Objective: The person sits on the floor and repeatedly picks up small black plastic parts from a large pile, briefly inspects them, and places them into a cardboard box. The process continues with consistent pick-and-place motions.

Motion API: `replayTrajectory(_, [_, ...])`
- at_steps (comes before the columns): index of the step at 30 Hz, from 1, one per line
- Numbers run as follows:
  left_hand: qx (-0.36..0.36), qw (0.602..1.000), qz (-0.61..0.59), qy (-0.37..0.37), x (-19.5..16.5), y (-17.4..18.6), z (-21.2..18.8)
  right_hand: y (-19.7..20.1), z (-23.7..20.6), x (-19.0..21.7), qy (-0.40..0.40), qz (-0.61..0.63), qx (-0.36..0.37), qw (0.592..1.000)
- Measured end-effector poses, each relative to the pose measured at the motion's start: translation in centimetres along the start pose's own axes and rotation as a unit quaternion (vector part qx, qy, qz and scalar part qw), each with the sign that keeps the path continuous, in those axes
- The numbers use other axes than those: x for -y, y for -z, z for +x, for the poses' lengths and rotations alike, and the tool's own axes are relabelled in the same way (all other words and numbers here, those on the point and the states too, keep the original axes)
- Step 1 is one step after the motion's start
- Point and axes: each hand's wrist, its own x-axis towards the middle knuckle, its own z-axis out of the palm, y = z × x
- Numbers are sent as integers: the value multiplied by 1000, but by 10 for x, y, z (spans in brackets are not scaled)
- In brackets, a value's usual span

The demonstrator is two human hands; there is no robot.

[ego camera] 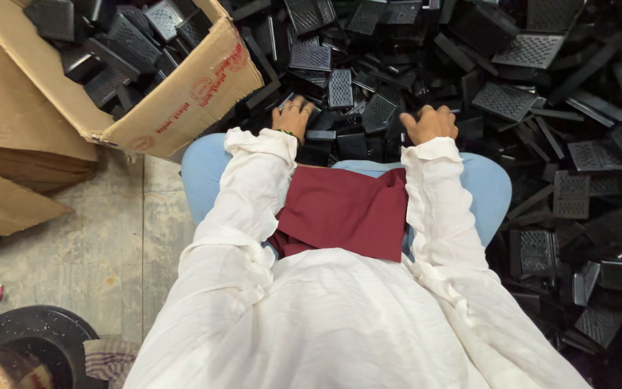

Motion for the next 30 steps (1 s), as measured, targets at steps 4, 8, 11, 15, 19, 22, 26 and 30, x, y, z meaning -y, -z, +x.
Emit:
replayTrajectory(4, [77, 996, -40, 6, 4, -1, 9, -6, 23, 10, -68, 40, 5, 997])
replayTrajectory(8, [-80, 989, -124, -14, 4, -1, 9, -9, 30, 1, -42, 176, -61, 982])
replayTrajectory(11, [-164, 928, -329, 63, 6, 3, 9, -9, 21, -8, -4, 139, -149, 979])
replayTrajectory(15, [-236, 698, -674, 47, 3, 11, 12, 10, -3, 11, 143, 202, -250, 936])
replayTrajectory(19, [-88, 441, -890, 77, -17, 2, 10, 22, -38, 65, 251, 366, -205, 872])
replayTrajectory(22, [-152, 599, -776, 122, -41, -13, 9, 26, -61, 108, 274, 405, -135, 862])
replayTrajectory(26, [-156, 766, -590, 202, -54, -17, -1, 42, -87, 134, 302, 346, -116, 881])
replayTrajectory(30, [-114, 662, -710, 213, -49, -2, -4, 56, -101, 136, 372, 296, -135, 869])
